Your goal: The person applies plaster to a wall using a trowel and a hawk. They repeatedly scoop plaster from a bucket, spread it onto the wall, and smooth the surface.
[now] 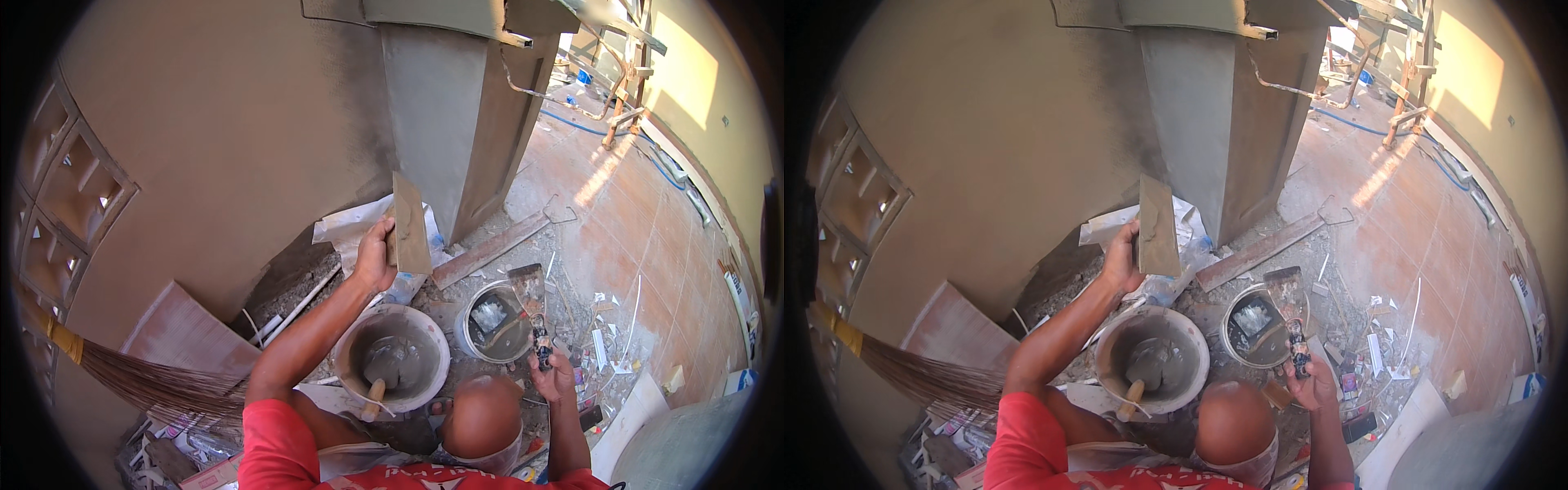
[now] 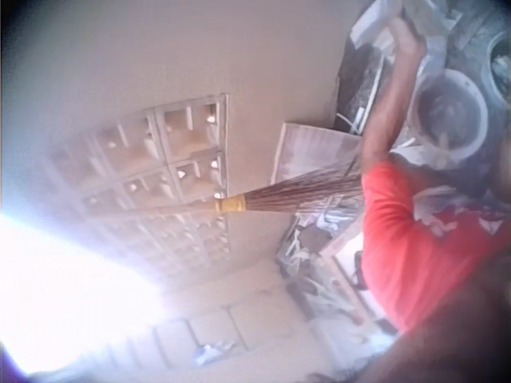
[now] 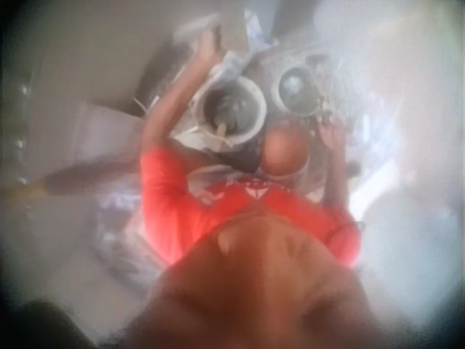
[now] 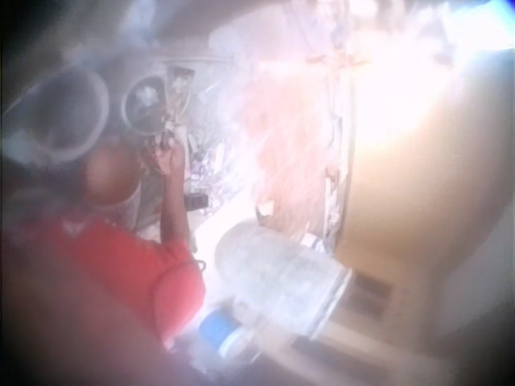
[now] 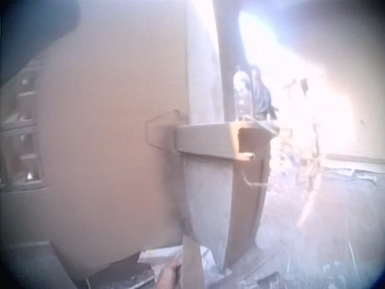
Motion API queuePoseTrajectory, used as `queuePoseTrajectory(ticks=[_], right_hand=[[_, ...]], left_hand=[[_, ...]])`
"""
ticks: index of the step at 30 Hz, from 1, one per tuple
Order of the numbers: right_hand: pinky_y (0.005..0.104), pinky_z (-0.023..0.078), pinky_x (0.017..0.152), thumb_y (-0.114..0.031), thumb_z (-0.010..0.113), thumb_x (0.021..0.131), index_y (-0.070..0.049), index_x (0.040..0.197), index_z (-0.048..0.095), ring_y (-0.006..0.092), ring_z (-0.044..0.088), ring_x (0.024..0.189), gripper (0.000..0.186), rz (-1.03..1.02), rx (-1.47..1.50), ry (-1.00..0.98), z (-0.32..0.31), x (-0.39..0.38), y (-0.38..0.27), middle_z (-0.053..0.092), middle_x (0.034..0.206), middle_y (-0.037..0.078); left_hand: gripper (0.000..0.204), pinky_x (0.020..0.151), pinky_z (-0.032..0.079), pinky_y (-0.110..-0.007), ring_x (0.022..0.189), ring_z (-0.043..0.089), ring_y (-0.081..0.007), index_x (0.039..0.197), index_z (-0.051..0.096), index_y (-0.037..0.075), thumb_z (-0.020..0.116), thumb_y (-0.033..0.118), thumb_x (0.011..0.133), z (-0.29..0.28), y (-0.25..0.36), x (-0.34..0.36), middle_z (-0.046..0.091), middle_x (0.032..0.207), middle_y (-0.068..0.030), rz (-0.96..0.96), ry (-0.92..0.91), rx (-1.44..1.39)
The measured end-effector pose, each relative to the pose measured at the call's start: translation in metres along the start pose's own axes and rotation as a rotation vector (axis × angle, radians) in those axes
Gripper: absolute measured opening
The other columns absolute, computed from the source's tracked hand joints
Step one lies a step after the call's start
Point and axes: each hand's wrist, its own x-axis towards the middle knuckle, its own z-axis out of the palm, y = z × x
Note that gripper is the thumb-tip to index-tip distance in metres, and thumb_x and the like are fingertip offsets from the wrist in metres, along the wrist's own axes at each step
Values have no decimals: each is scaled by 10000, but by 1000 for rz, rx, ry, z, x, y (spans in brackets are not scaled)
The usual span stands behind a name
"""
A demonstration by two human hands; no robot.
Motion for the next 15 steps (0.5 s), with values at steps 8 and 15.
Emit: queuePoseTrajectory(ticks=[8, 15], right_hand=[[313, 456, 452, -58, 531, 818, -12, 1201, 501, 245, 613, 550, 387, -103, -1013, 410, 12, 15, 4, 651, 784, 150], [388, 469, 818, -51, 589, 814, -12, 1330, 480, 347, 620, 962, 529, -584, -1486, 183, 80, 24, -4, 609, 1101, 249]], left_hand=[[411, 894, 504, -409, 990, 612, -246, 1262, 501, 64, 428, 306, 938, 0, 7, 1, 609, 1122, -108, -112, -92, -163], [351, 830, 536, -371, 942, 624, -218, 1191, 540, 61, 437, 317, 974, 20, 6, -2, 613, 1070, -88, 141, -26, -1]])
